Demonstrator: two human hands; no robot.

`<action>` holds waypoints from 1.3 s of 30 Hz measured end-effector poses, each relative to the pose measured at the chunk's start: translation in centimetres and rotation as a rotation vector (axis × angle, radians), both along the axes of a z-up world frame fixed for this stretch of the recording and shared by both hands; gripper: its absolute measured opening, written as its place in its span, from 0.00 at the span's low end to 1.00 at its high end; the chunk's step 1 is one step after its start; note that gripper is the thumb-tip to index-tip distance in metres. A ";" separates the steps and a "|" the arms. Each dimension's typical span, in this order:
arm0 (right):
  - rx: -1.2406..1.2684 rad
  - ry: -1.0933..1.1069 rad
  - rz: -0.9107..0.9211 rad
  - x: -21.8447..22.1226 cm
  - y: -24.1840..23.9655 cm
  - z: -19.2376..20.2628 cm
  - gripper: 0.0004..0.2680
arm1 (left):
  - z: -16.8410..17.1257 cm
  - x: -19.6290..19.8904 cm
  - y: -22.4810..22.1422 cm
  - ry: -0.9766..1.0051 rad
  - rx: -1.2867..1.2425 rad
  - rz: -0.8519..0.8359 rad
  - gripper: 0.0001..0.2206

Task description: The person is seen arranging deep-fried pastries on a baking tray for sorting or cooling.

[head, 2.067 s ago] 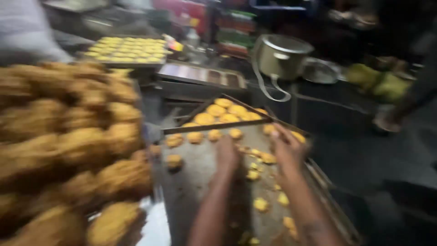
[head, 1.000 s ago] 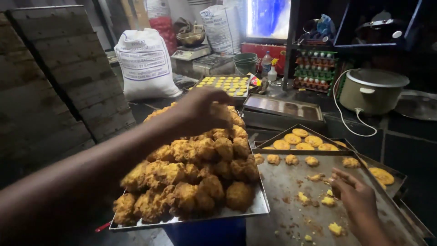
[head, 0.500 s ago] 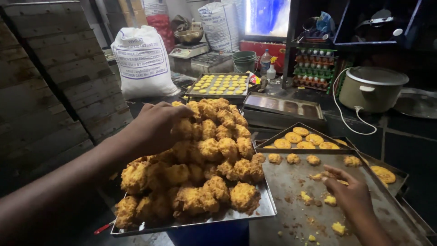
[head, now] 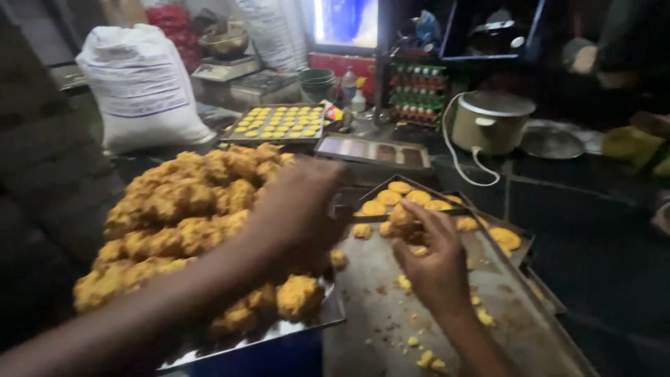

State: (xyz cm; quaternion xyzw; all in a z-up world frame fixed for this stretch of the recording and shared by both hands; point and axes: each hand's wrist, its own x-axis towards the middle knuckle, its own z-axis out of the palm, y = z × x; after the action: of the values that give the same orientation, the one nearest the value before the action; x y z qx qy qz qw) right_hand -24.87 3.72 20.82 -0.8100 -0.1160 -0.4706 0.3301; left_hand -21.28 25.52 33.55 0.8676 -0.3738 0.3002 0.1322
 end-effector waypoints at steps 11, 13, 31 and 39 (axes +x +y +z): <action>0.371 -0.008 0.310 -1.0 0.4 0.3 0.29 | -2.9 0.2 -6.5 0.371 -0.299 -0.128 0.15; 0.363 0.046 0.241 -1.2 0.1 0.9 0.27 | -1.1 0.8 -4.3 0.320 -0.291 -0.104 0.15; 0.650 0.442 0.123 0.7 -1.0 -1.3 0.13 | 4.0 3.4 12.6 0.534 -0.097 0.256 0.20; 0.640 0.492 0.073 0.9 -1.2 -0.9 0.12 | 4.8 1.0 11.6 0.134 0.130 0.143 0.18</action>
State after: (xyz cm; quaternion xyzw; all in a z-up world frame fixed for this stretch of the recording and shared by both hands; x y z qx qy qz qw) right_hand -23.99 2.47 19.87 -0.7501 0.0901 -0.2630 0.6001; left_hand -20.26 37.15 38.32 0.9168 -0.3202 0.2252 0.0786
